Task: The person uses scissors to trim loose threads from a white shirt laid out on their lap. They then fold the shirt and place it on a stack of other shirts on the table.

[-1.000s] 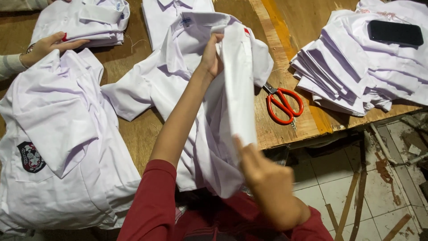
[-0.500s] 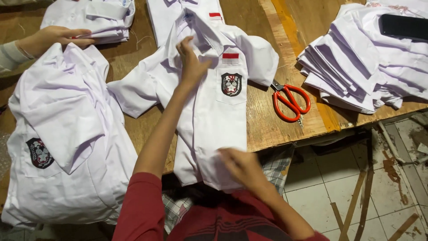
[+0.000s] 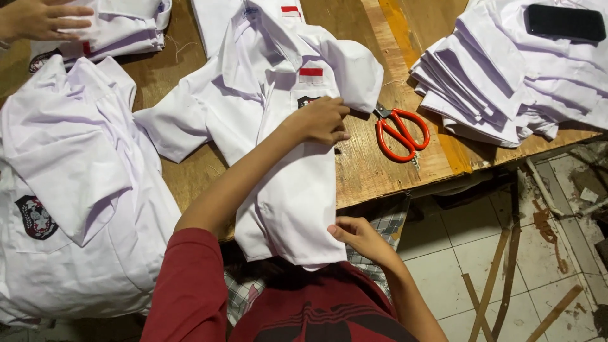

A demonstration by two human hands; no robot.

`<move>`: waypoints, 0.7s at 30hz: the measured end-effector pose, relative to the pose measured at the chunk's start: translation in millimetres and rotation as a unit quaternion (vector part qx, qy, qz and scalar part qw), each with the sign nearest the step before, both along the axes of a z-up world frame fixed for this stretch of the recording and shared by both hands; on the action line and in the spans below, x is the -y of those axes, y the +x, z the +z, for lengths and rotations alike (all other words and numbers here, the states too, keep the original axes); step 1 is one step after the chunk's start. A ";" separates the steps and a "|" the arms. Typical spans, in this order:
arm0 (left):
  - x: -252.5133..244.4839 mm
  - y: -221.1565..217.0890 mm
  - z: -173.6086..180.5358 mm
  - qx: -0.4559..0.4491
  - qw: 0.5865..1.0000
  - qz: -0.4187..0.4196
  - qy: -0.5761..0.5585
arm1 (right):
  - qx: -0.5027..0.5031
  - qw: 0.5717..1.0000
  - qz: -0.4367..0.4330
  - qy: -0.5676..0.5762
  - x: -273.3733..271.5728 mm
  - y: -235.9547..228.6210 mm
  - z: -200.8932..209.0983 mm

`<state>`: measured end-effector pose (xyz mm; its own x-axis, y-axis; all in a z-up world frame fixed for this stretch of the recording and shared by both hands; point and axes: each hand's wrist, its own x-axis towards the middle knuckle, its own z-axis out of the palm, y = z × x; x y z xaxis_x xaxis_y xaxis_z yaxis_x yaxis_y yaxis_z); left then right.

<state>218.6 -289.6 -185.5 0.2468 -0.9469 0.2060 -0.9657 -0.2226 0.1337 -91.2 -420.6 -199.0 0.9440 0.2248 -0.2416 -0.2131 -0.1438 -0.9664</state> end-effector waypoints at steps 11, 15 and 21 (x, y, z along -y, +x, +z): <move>-0.2 7.6 27.3 -0.056 0.993 0.015 -0.106 | 0.058 0.990 -0.068 -0.112 39.4 -12.7 29.0; 4.1 12.4 15.6 -0.014 0.988 0.030 -0.151 | 0.060 0.983 -0.096 -0.146 49.4 -5.9 39.6; 0.6 -10.8 55.1 -0.049 0.985 0.050 -0.158 | 0.011 0.984 -0.118 -0.136 37.4 15.4 76.9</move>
